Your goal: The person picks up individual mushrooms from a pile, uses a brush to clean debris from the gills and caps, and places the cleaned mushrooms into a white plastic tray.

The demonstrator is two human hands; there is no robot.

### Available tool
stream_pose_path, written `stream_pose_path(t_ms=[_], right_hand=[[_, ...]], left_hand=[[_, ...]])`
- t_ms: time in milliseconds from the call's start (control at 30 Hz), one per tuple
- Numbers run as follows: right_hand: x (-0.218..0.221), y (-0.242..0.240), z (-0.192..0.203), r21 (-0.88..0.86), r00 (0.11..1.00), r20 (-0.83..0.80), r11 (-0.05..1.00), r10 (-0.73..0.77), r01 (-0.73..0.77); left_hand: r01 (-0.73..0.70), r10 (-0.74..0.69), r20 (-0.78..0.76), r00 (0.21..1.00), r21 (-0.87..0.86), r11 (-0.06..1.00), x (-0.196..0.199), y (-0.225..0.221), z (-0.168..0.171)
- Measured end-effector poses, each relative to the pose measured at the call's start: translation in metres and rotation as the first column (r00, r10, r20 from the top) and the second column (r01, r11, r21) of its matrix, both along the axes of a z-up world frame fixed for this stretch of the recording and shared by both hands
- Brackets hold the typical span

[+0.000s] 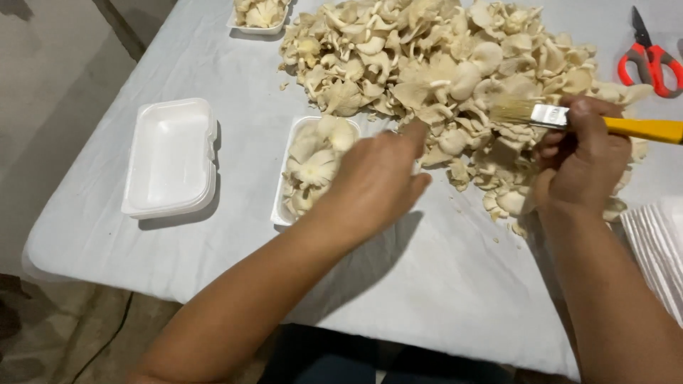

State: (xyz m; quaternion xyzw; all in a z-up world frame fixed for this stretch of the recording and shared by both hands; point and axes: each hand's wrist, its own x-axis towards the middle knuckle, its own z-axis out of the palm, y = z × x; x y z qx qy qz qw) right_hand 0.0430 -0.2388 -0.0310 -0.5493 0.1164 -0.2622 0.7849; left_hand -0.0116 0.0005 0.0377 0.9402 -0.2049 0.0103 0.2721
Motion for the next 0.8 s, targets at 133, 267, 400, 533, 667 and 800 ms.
stream_pose_path(t_ms=[133, 267, 400, 533, 667, 800], right_hand=[[-0.003, 0.004, -0.001, 0.019, 0.996, 0.069, 0.998, 0.064, -0.065], [-0.001, 0.003, -0.003, 0.004, 0.993, 0.062, 0.995, 0.102, -0.102], [0.001, -0.003, -0.007, -0.038, 0.976, 0.098, 0.981, 0.192, -0.190], [-0.017, 0.011, 0.003, -0.204, 0.881, 0.079, 0.873, 0.467, -0.444], [-0.017, 0.006, -0.003, -0.477, 0.927, 0.034, 0.822, 0.373, -0.312], [-0.007, -0.004, -0.012, -0.412, 0.907, 0.281, 0.893, 0.313, -0.181]], left_hand=[[-0.036, 0.045, -0.048, 0.998, 0.171, 0.985, 0.039, -0.038, -0.062], [-0.029, 0.025, 0.130, 0.991, 0.029, 0.999, 0.043, -0.039, -0.073], [0.059, -0.021, 0.304, 0.953, -0.117, 0.991, 0.048, -0.029, -0.078], [0.136, -0.040, 0.396, 0.918, -0.217, 0.967, 0.035, -0.018, -0.072], [0.103, -0.004, 0.350, 0.937, -0.266, 0.958, 0.031, -0.010, -0.072], [0.076, 0.029, 0.364, 0.931, -0.270, 0.960, 0.030, -0.004, -0.070]])
